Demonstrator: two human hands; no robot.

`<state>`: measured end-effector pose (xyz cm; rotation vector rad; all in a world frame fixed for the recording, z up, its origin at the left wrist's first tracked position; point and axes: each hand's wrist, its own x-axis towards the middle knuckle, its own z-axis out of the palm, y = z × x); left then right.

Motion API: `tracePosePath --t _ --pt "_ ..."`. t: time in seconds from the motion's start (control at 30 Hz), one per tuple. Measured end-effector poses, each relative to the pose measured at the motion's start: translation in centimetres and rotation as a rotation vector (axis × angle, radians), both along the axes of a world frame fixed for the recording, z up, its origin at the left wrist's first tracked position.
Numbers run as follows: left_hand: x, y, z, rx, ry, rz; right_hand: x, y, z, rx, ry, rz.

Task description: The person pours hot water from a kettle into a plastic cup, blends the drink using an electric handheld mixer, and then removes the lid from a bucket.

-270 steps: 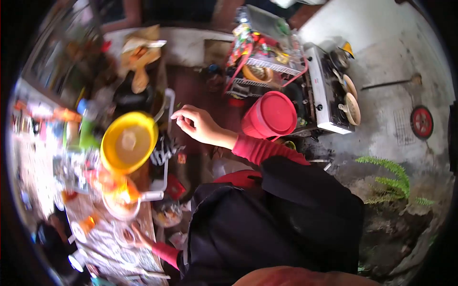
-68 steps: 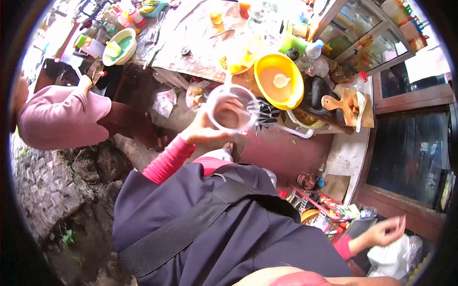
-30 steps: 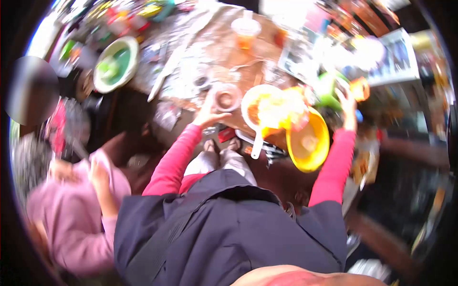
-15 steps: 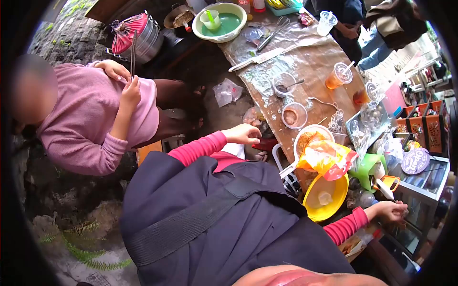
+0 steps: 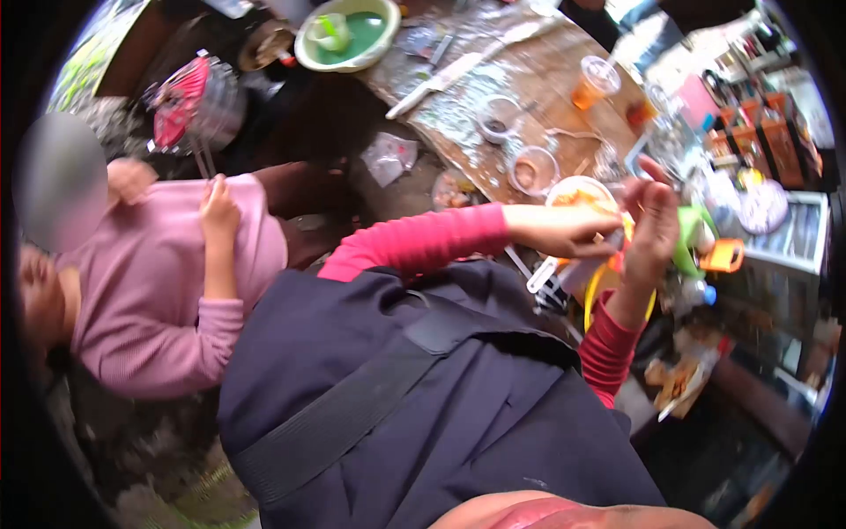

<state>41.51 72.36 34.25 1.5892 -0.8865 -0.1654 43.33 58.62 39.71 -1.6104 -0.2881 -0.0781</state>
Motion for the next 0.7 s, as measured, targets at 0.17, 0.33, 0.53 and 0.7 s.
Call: tracePosePath --t 0.17,0.33,0.53,0.7 --pt "-0.4 0.7 -2.1 -0.23 0.553 -0.073 -5.0 -3.9 -3.2 -0.103 0.103 -0.019" --pt "-1.0 -2.5 -5.6 -0.803 1.099 -0.218 -10.2 -3.9 -5.9 -0.141 0.141 -0.395" --pt "-0.4 -0.1 -6.4 -0.731 1.148 -0.397 -7.1 -1.5 -4.9 -0.188 -0.061 -0.596" --pt "-1.8 8.9 -9.9 0.007 0.823 -0.171 -3.3 1.8 -4.9 -0.599 -0.024 -0.34"
